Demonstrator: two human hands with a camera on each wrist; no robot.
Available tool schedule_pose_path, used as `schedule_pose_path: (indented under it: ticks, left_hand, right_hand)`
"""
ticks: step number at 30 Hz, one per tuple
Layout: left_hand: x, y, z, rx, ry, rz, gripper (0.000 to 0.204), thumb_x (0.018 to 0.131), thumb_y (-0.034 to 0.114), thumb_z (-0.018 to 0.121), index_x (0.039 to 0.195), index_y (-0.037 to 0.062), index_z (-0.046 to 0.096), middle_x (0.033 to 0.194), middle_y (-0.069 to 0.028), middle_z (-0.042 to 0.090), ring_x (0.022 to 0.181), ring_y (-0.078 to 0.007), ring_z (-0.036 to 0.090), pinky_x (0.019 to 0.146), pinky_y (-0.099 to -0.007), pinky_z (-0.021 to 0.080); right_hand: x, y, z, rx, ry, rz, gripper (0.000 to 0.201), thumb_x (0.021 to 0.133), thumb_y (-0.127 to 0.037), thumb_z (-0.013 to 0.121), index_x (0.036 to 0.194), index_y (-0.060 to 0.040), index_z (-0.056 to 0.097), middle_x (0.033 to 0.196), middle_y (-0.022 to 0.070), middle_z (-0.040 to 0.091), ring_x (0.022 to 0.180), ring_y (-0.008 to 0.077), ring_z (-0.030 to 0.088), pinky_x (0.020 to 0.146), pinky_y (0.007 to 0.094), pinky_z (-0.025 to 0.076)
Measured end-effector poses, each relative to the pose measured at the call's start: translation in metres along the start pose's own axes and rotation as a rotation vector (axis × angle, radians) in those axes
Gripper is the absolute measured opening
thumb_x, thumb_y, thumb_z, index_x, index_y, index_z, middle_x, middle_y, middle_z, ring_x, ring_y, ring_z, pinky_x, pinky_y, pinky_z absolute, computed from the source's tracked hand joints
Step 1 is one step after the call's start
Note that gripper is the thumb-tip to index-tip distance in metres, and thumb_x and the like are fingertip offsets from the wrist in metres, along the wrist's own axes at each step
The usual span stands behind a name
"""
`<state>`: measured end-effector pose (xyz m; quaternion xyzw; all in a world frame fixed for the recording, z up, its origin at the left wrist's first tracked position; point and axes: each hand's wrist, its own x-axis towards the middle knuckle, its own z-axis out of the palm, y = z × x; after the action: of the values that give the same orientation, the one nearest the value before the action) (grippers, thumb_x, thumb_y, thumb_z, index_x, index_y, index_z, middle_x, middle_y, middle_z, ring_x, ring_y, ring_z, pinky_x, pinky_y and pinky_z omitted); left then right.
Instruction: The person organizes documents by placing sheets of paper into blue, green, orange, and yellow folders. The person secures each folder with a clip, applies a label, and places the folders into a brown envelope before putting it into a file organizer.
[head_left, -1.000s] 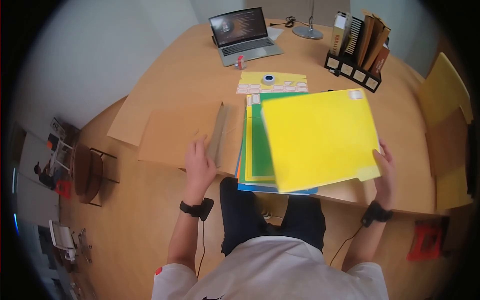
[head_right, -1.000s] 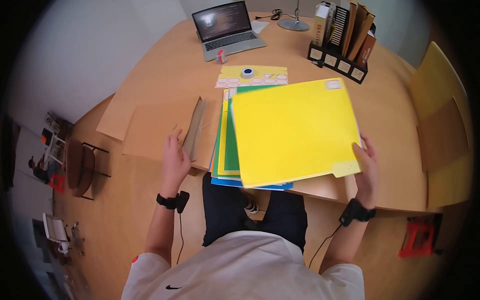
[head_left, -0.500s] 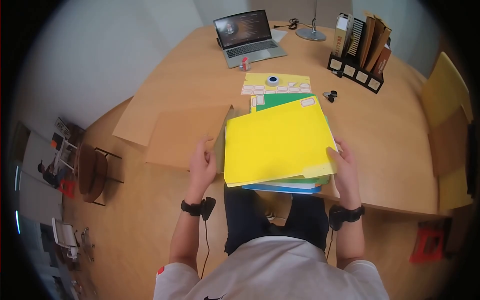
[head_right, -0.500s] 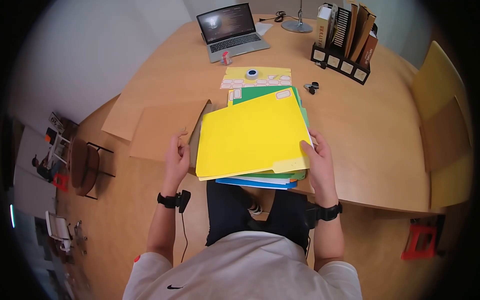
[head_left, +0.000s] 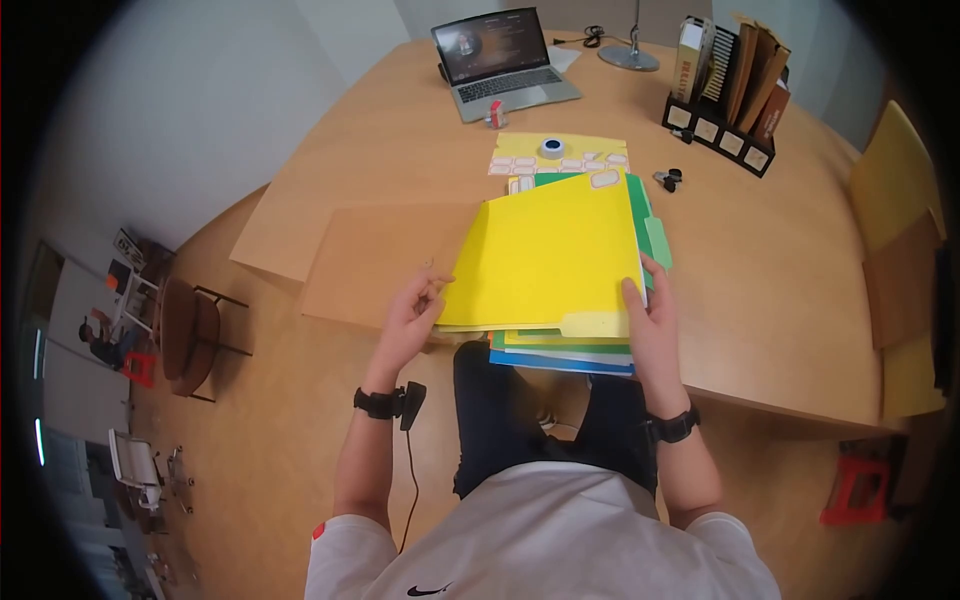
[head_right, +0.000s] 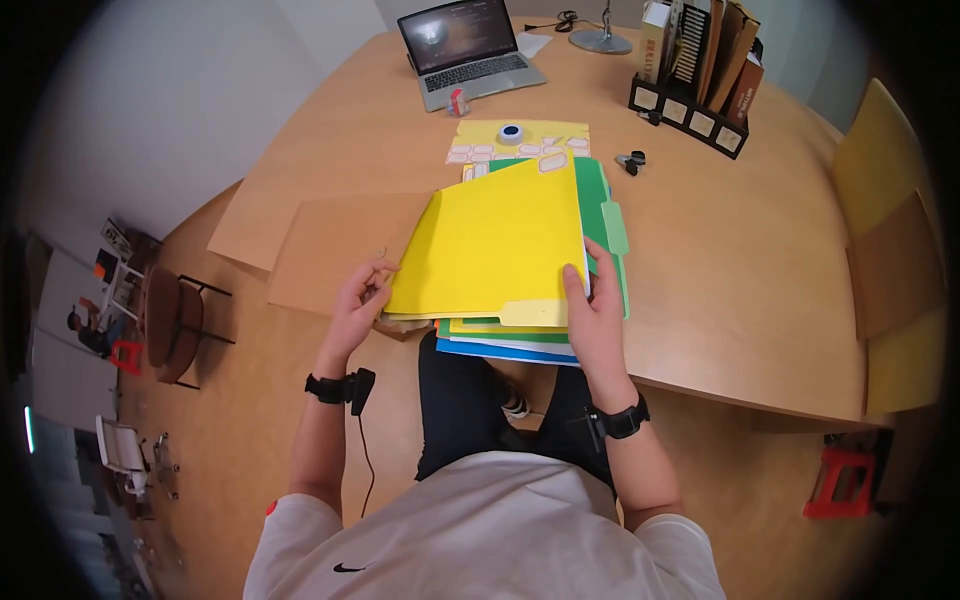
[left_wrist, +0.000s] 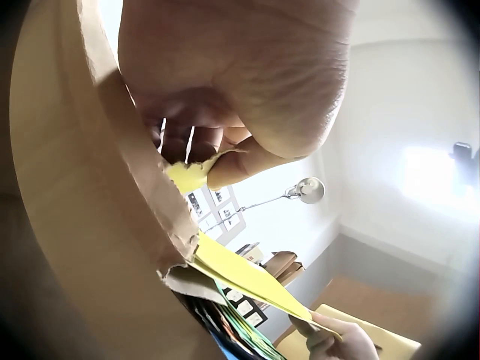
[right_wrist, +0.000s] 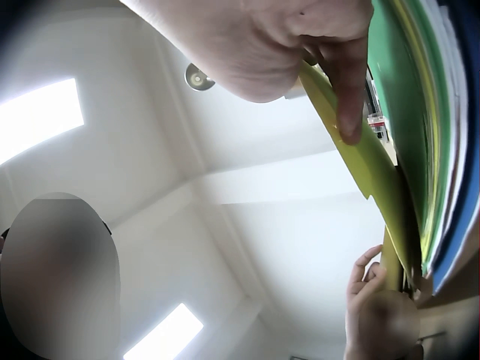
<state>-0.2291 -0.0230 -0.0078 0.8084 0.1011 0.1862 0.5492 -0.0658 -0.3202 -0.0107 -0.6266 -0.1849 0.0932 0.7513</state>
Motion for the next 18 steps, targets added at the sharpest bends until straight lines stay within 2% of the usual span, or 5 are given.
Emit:
schedule_pose_path:
  ticks: [4,7,8,11,18]
  left_hand:
    - [0.002,0.001,0.007,-0.043,0.004,0.004,0.025,0.096,0.001,0.058,0.12,0.0052,0.064,0.081,0.0072,0.038,0.074,-0.0035,0.037,0.068,-0.0199,0.031]
    - [0.003,0.007,0.007,-0.034,-0.011,0.004,0.025,0.096,0.001,0.057,0.12,0.0051,0.063,0.081,0.007,0.038,0.074,-0.0038,0.038,0.068,-0.0199,0.031]
    - [0.003,0.009,0.007,-0.038,-0.015,0.005,0.025,0.096,0.001,0.057,0.12,0.0051,0.063,0.082,0.007,0.038,0.075,-0.0039,0.038,0.069,-0.0199,0.031]
    - [0.004,0.008,0.007,-0.073,-0.017,0.017,0.025,0.097,-0.001,0.056,0.12,0.004,0.063,0.081,0.0067,0.039,0.074,-0.0039,0.038,0.068,-0.0201,0.032]
    - [0.003,0.01,0.007,-0.133,-0.027,0.007,0.027,0.097,-0.001,0.056,0.122,0.0029,0.062,0.081,0.0068,0.04,0.075,-0.0035,0.038,0.07,-0.0201,0.032]
  right_hand:
    - [-0.015,0.0,0.02,-0.068,-0.145,-0.008,0.05,0.106,-0.015,0.054,0.151,-0.0023,0.037,0.116,0.012,0.065,0.102,0.0125,0.064,0.077,0.0252,0.055]
    - [-0.023,-0.018,0.033,0.001,-0.317,0.294,0.056,0.106,-0.016,0.054,0.155,-0.003,0.031,0.111,0.0112,0.065,0.091,0.0113,0.067,0.062,0.0243,0.056]
    - [-0.023,-0.016,0.037,0.014,-0.339,0.288,0.06,0.106,-0.017,0.054,0.158,-0.0047,0.027,0.103,0.0104,0.065,0.076,0.0107,0.068,0.052,0.0243,0.055]
    - [-0.02,-0.014,0.046,0.021,-0.387,0.277,0.06,0.106,-0.016,0.053,0.158,-0.0046,0.026,0.096,0.0101,0.066,0.061,0.0128,0.067,0.051,0.0248,0.054]
    - [0.002,-0.017,0.094,-0.185,-0.525,0.191,0.06,0.1,-0.005,0.051,0.154,0.0031,0.028,0.068,0.0105,0.065,0.048,0.0182,0.065,0.045,0.0299,0.052]
